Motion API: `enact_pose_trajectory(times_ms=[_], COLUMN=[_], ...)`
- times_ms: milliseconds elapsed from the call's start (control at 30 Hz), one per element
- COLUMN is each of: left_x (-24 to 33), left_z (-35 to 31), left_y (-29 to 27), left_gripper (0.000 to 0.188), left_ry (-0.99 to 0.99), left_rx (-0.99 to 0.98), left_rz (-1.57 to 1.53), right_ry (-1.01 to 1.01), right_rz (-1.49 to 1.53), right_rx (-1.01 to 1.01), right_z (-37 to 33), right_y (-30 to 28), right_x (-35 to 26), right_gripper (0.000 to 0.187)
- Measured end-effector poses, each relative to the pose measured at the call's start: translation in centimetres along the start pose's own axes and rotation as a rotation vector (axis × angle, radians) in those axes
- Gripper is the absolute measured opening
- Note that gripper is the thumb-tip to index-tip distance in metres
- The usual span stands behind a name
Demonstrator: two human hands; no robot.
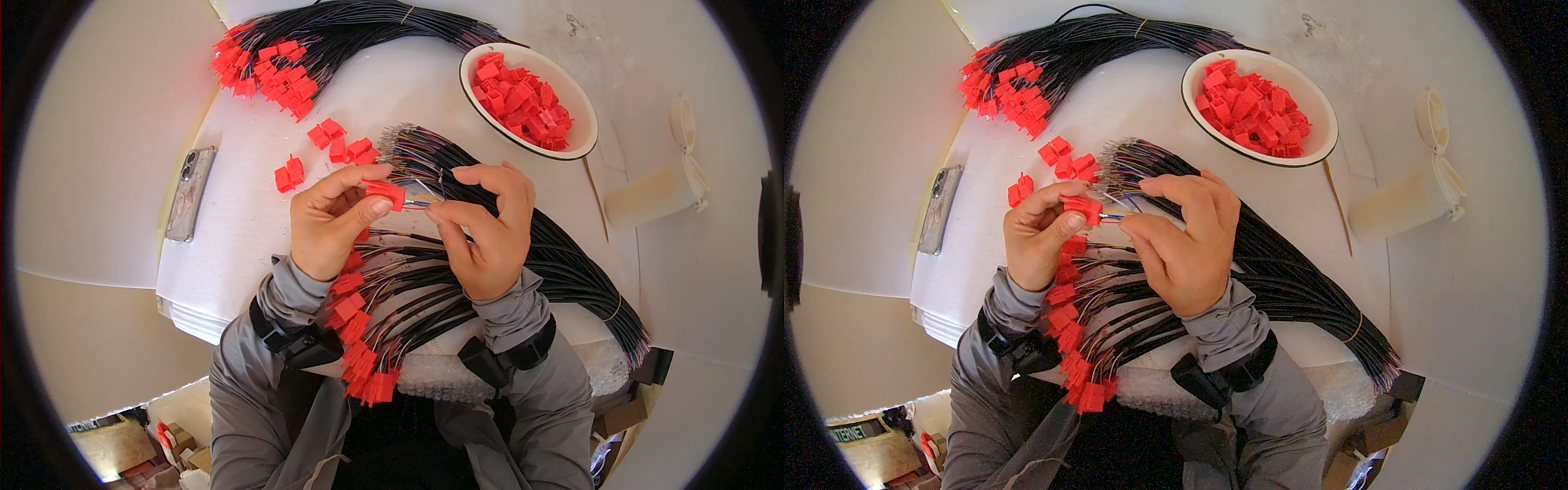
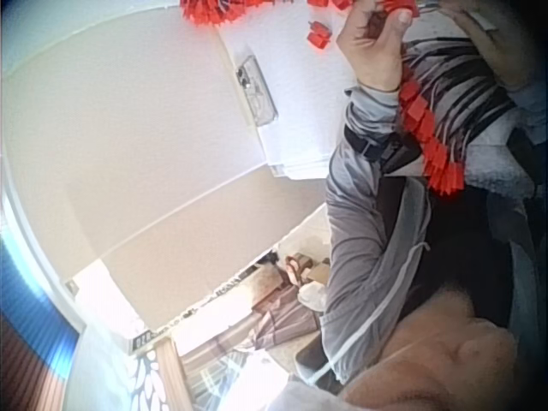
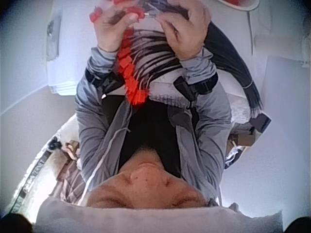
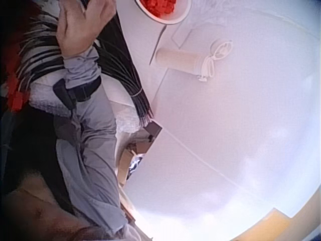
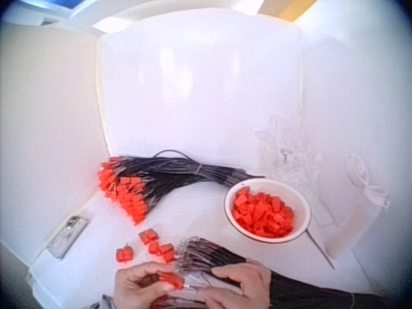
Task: The recorder is assembling electrical wire harnesses by inserting multiple small colored wires into a red plastic connector housing.
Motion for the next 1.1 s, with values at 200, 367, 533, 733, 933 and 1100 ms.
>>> enact_pose_trajectory(times_ms=[200,367,533,733,933,1100], left_x=[-0.03,-0.18,0.03,-0.59,-0.57,-0.28], left_z=[-0.11,-0.06,-0.05,-0.1,-0.11,-0.07], left_y=[0.37,0.45,0.75,0.39,0.68,0.81], left_gripper=[0.033,0.034,0.033,0.032,0.031,0.031], left_ry=[-0.017,-0.018,-0.002,-0.052,-0.025,-0.03], left_rx=[-0.033,-0.044,-0.064,-0.047,-0.075,-0.06], left_rz=[-0.032,-0.053,-0.083,-0.022,-0.029,-0.016], right_ry=[-0.027,-0.044,-0.052,-0.049,-0.054,-0.046], right_rz=[-0.028,-0.033,-0.024,-0.023,-0.02,-0.008], right_rx=[-0.049,-0.051,-0.046,-0.047,-0.057,-0.068], right_z=[-0.15,-0.09,-0.12,-0.25,-0.27,-0.21], right_y=[0.33,0.35,0.35,0.52,0.61,0.7], right_x=[-0.18,-0.4,-0.48,-0.45,-0.44,-0.41], right_gripper=[0.02,0.019,0.02,0.021,0.02,0.019])
Point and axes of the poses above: each hand's wrist, its own z-axis towards the middle knuckle, its own y-axis out of the palm, x = y × z, the point moved 9 cm from there along z, towards the middle knuckle, and after that the axes turned 5 degrees about -y, right-handed, at the moved point
